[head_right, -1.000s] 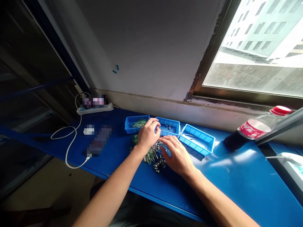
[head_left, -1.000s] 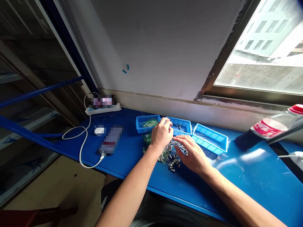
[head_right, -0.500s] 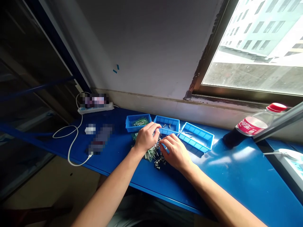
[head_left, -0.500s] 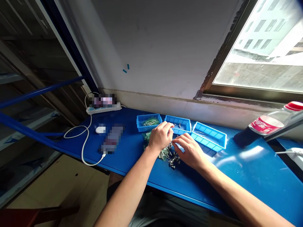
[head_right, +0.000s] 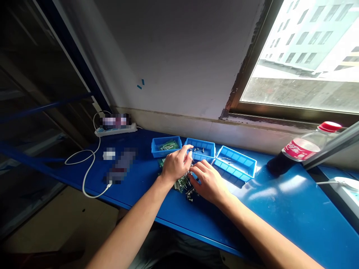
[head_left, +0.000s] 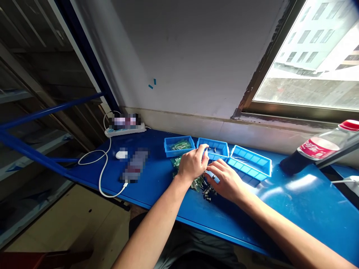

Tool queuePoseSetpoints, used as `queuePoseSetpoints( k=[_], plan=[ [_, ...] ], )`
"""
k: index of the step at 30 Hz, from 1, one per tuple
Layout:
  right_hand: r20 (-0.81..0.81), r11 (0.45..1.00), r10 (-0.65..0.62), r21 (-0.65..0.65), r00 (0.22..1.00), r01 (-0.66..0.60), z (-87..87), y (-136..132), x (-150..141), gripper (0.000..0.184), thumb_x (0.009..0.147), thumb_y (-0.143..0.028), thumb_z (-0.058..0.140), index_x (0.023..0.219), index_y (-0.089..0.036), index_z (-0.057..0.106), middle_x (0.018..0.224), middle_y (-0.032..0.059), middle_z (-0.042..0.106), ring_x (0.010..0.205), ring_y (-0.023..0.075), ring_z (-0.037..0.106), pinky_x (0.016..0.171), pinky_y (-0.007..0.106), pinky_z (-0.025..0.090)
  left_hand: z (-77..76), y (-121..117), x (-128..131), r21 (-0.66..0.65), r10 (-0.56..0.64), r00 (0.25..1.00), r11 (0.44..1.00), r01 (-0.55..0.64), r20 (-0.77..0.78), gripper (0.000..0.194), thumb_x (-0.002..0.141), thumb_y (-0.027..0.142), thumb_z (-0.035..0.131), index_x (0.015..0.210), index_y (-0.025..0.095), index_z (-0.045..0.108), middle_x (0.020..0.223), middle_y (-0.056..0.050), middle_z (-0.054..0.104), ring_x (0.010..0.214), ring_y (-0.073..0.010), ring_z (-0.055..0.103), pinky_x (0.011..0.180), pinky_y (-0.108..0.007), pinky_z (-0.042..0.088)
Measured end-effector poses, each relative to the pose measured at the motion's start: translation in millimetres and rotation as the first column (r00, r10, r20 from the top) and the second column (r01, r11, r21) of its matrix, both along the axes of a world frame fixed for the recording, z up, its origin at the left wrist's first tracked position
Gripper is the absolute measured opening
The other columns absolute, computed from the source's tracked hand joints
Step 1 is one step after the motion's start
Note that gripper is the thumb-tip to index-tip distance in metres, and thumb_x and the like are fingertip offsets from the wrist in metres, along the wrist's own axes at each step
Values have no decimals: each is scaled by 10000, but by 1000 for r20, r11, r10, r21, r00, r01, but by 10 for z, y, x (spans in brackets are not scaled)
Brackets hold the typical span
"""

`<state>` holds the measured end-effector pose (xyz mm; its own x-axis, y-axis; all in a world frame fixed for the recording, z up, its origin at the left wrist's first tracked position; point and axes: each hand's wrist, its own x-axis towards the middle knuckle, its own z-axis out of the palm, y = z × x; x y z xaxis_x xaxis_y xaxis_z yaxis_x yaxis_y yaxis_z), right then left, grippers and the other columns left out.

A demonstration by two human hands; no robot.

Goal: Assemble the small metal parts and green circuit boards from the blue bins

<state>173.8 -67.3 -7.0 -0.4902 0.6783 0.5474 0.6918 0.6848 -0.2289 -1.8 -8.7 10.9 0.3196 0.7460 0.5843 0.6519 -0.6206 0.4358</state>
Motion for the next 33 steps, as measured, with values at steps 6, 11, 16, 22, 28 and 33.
queuePoseSetpoints(
  k=[6,11,16,22,28,33],
  plan=[
    [-3,1000,-5,4,1000,5,-35,45,13,189,1065,-192,516,1105,-228,696,946,95,713,847,272,607,784,447,571,-42,3,-33,20,1,999,1000,0,-42,312,1071,259,488,1334,232,654,1009,-67,836,878,-238,811,766,-313,637],
    [-33,999,-51,19,998,51,-64,119,87,193,1080,-185,516,1172,-215,683,990,103,723,897,284,647,823,472,585,-82,32,-58,34,19,994,999,-15,-104,324,1055,202,491,1327,223,667,1035,-73,841,918,-236,817,767,-304,644],
    [10,998,-56,27,998,56,-60,143,137,225,1067,-160,533,1200,-227,701,1122,116,759,1001,312,673,879,505,610,-98,45,-46,14,18,992,1000,-17,-124,307,1051,208,505,1295,236,690,1004,-60,843,880,-237,818,742,-303,641],
    [50,1000,-5,23,999,3,-13,172,127,356,1032,-68,486,1259,-219,715,1289,124,754,1076,313,687,949,527,621,-90,31,-4,-3,14,992,1000,-14,-128,305,1037,199,523,1285,243,696,1046,-64,844,909,-245,821,770,-318,647],
    [103,999,24,45,994,-28,3,202,56,316,1014,-44,482,1032,-213,748,1065,112,763,980,289,662,926,490,616,-102,30,20,-16,3,993,1000,-5,-121,302,1030,199,549,1284,253,704,1050,-64,843,906,-235,819,795,-310,647],
    [110,999,23,39,994,-27,-55,219,72,225,1026,-77,544,941,-201,712,987,98,754,937,277,630,902,460,605,-89,22,25,-22,12,992,1000,-15,-129,296,1050,221,522,1287,249,698,1052,-55,843,919,-234,819,778,-307,644]
  ],
)
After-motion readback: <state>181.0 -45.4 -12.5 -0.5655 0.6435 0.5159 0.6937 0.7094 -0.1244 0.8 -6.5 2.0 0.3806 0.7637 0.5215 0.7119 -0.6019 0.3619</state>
